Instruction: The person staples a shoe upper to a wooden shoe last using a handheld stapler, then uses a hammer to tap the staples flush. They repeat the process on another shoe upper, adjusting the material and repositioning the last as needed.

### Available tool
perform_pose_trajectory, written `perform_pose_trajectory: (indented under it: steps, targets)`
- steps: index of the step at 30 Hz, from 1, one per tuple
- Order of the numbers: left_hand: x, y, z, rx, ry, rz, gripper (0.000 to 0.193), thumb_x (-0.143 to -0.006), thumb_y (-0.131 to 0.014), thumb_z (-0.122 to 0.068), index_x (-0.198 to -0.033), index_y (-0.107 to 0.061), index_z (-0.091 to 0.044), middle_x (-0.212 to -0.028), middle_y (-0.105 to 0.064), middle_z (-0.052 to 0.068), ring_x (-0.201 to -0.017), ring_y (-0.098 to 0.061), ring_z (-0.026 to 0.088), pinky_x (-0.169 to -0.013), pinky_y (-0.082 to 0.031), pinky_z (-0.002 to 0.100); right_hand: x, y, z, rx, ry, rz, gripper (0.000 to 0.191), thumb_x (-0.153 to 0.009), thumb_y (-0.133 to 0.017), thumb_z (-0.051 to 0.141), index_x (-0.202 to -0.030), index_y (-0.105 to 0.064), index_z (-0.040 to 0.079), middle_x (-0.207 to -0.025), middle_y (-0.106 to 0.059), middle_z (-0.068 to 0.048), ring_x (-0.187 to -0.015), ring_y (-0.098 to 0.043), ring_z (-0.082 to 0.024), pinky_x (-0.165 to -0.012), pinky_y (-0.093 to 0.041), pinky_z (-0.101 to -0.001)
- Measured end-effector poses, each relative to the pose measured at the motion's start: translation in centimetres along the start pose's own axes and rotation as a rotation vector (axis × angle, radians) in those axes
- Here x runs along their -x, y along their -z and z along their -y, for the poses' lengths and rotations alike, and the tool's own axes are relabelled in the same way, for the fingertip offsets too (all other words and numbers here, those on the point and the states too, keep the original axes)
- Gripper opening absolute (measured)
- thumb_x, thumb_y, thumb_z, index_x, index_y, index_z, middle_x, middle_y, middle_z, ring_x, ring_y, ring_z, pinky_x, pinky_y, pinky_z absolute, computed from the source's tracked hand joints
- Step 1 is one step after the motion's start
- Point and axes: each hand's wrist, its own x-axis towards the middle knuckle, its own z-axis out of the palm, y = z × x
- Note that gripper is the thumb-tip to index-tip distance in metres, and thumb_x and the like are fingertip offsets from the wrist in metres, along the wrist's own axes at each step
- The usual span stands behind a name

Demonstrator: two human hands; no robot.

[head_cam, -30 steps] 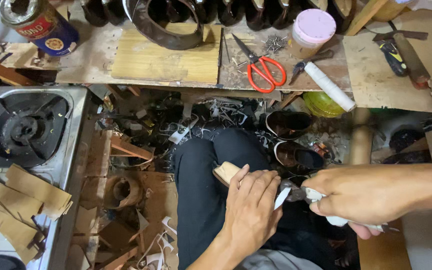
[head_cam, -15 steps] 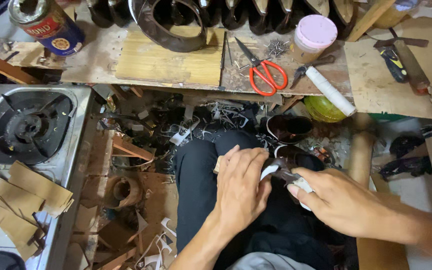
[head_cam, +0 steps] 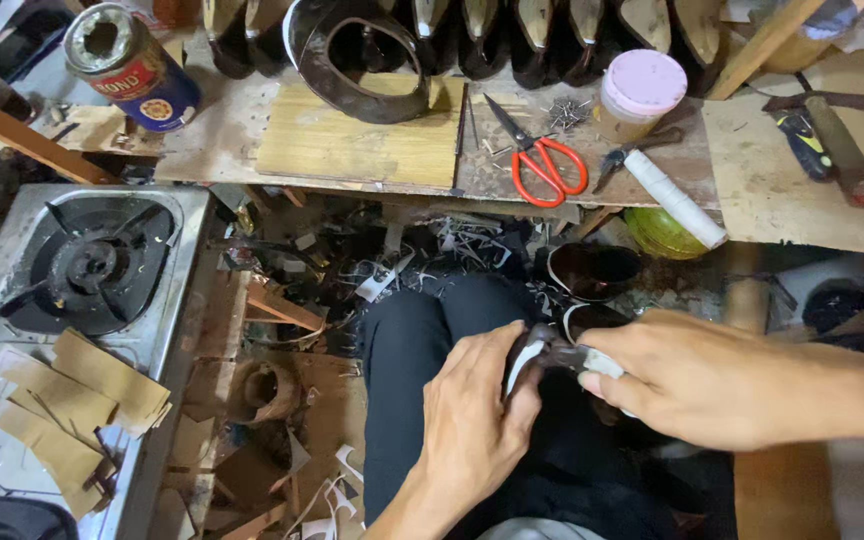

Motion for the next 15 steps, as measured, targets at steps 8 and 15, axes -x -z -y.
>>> perform_pose_trajectory:
  steps: [8,15]
  targets:
    - [-0.2,1.5,2.7,0.018,0.014,0.008,0.05,-0.084,-0.069,-0.009,-0.131,-0.059,0.005,-0.115,-0.07,0.022,-0.107,-0.067,0.039,-0.092,-0.053,0.044,-3.7,-1.8,0.9,-0.054,-0.076,-0.123,0.031,-0.092,-0.062,0.041,-0.093,-0.063,0.009,-0.066,-0.066,-0.019,-0.069,-0.066,-0.039,-0.066,-0.05,-0.049]
    - [-1.4,1.2,4.3,0.026,-0.001,-0.01,0.047,-0.078,-0.066,-0.008,-0.124,-0.065,0.002,-0.103,-0.072,0.019,-0.095,-0.068,0.036,-0.096,-0.053,0.043,-4.5,-4.2,0.6,-0.176,0.016,-0.351,0.025,-0.088,-0.061,0.031,-0.101,-0.066,0.01,-0.065,-0.065,-0.02,-0.065,-0.064,-0.043,-0.059,-0.049,-0.05]
